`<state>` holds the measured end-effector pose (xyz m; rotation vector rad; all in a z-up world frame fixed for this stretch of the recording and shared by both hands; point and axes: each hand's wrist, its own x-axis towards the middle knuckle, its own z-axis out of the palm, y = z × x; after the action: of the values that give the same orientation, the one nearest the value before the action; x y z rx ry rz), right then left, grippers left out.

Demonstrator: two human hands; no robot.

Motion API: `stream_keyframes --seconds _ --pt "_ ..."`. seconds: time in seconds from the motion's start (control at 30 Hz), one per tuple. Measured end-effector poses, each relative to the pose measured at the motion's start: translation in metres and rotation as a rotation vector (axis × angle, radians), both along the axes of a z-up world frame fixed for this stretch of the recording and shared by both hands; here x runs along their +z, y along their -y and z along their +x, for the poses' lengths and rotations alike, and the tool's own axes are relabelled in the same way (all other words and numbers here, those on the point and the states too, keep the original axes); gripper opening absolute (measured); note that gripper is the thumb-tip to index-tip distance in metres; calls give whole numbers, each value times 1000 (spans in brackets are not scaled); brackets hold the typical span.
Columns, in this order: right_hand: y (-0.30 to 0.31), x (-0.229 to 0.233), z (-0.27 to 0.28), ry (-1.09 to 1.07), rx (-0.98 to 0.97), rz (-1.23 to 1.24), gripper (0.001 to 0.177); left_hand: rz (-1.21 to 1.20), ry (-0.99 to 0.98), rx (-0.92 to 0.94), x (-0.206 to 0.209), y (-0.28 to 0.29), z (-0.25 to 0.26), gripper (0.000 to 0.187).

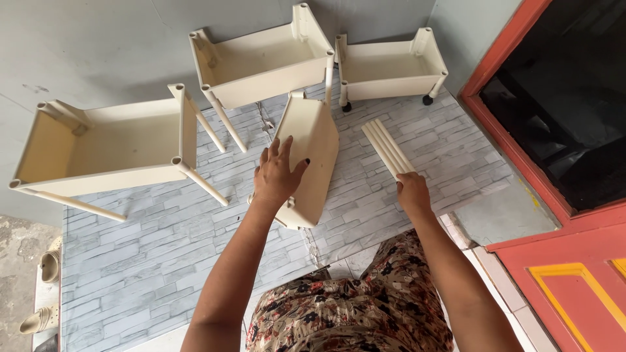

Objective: The person assembles a small plastic shelving unit by inserting cylindrical legs into the base trays and stacking the trays vertically. The person handles the trays and legs by hand, aligning and pressing the legs into place, then stacks the assembled units.

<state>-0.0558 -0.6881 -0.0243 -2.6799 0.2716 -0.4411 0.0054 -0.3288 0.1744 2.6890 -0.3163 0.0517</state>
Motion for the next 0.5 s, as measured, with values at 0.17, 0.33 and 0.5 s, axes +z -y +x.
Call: stream_keyframes --seconds 0.17,0.33,0.5 --pt "-6 -12 6 -15 8 -86 35 -84 29 17 -8 -9 1 72" --pt "-12 -14 11 -54 5 -76 49 -90 -18 58 -10 -14 5 72" --pt "-18 -19 12 -165 -25 -29 41 -171 -28 69 -20 -24 10 70"
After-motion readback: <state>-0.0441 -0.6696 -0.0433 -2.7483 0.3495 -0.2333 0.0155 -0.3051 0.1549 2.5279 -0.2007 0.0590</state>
